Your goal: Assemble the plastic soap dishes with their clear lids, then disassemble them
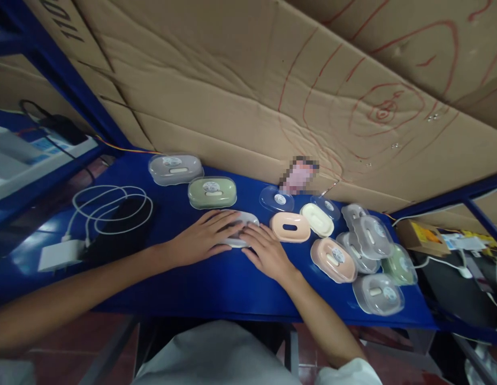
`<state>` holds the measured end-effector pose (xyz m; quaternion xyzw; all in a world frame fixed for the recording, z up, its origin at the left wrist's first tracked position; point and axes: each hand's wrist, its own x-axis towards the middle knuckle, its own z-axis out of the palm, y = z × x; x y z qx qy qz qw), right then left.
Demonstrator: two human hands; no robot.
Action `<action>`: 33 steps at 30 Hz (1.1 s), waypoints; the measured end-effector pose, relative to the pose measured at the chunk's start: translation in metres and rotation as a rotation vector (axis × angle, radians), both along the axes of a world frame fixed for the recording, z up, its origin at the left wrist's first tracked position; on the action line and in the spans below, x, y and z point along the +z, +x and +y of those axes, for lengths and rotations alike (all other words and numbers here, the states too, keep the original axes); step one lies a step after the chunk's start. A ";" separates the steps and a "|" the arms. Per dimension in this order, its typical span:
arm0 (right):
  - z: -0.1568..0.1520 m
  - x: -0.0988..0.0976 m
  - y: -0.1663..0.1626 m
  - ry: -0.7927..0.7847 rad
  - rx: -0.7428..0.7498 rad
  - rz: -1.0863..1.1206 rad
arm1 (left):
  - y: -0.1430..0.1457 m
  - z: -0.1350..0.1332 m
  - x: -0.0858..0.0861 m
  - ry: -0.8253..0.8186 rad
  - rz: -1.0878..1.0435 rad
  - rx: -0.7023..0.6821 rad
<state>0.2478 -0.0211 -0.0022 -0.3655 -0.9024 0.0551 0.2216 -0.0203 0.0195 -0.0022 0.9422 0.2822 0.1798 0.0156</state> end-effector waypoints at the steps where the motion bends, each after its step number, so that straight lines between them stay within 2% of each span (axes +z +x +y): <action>1: 0.000 0.000 0.000 -0.005 -0.006 -0.009 | 0.001 -0.001 -0.003 0.006 -0.005 0.010; 6: 0.010 0.007 0.007 -0.025 -0.047 -0.052 | 0.003 -0.007 -0.010 -0.043 -0.029 0.059; 8: 0.024 0.011 0.011 0.008 -0.198 -0.053 | 0.001 -0.009 -0.007 -0.056 -0.028 0.066; 11: 0.049 0.013 0.011 0.064 -0.503 -0.124 | -0.004 -0.011 0.001 -0.058 -0.018 0.081; 14: 0.063 0.013 0.004 0.039 -0.630 -0.245 | -0.011 -0.014 0.009 -0.071 -0.022 0.103; 19: 0.057 0.011 0.001 0.009 -0.492 -0.253 | -0.020 -0.018 0.016 -0.125 -0.061 0.129; 25: 0.063 0.010 0.019 -0.129 -0.421 -0.140 | -0.026 -0.011 0.017 -0.304 -0.108 0.095; 29: 0.060 0.020 0.021 -0.165 -0.333 0.075 | -0.029 -0.001 0.009 -0.425 -0.226 0.157; 33: 0.039 0.025 0.004 -0.189 -0.148 0.076 | -0.029 0.007 -0.001 -0.505 -0.312 0.183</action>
